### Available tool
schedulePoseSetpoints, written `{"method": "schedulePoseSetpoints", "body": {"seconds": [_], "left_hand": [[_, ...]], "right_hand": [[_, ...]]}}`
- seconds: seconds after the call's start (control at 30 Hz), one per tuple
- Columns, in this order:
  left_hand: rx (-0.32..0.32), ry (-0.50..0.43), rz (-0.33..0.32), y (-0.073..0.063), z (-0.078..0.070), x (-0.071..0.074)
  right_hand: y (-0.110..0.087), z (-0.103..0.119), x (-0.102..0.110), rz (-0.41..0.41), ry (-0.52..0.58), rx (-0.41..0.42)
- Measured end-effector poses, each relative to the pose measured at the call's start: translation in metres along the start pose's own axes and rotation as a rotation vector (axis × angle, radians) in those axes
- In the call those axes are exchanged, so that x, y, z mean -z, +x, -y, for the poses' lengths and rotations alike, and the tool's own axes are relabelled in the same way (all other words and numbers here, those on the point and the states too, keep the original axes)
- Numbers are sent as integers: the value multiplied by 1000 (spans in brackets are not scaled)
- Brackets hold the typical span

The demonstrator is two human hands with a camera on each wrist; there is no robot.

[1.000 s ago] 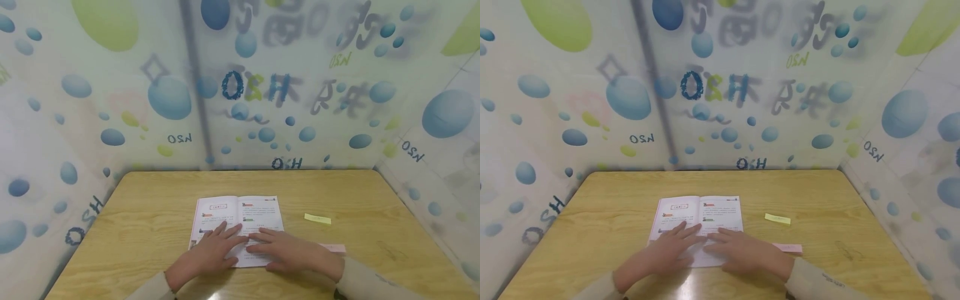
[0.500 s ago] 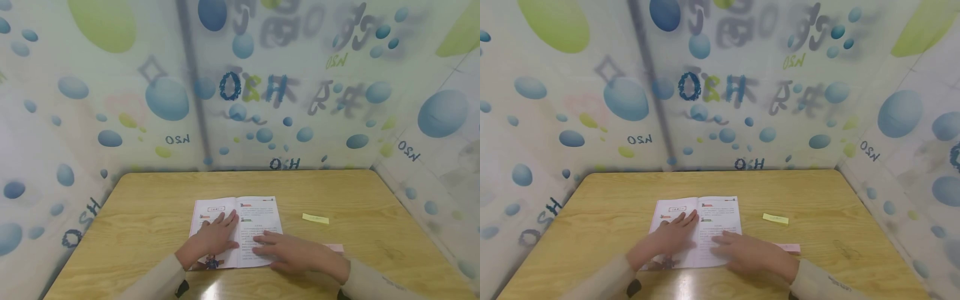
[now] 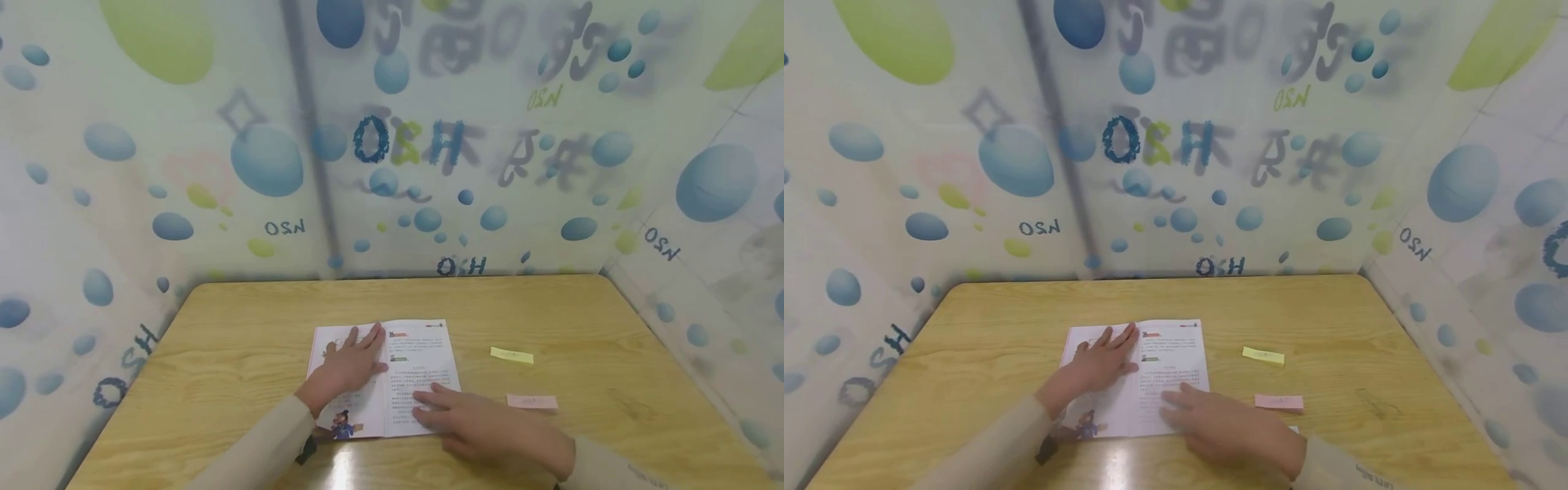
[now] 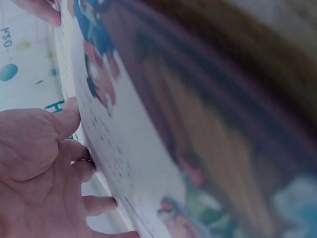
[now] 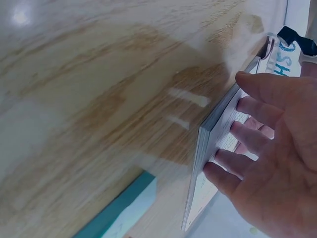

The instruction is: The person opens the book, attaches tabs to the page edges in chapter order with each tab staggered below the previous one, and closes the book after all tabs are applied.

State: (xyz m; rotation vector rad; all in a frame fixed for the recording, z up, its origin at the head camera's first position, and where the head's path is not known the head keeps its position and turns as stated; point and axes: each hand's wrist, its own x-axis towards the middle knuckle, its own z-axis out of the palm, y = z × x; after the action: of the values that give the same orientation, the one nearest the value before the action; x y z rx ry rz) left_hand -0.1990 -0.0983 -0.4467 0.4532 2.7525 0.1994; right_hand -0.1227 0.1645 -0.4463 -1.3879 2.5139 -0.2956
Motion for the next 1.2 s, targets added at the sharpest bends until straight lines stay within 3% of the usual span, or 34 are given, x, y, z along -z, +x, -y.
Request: {"method": "schedulePoseSetpoints", "body": {"seconds": [0.2, 0.33, 0.53, 1.2], "left_hand": [[13, -11, -12, 8, 0, 2], [2, -13, -21, 4, -1, -1], [-13, 10, -20, -12, -1, -8], [-199, 37, -20, -63, -9, -22]], "right_hand": [[0, 3, 0, 22, 15, -27], [0, 4, -3, 21, 7, -29], [1, 9, -5, 26, 17, -35], [4, 12, -2, 23, -2, -73]]}}
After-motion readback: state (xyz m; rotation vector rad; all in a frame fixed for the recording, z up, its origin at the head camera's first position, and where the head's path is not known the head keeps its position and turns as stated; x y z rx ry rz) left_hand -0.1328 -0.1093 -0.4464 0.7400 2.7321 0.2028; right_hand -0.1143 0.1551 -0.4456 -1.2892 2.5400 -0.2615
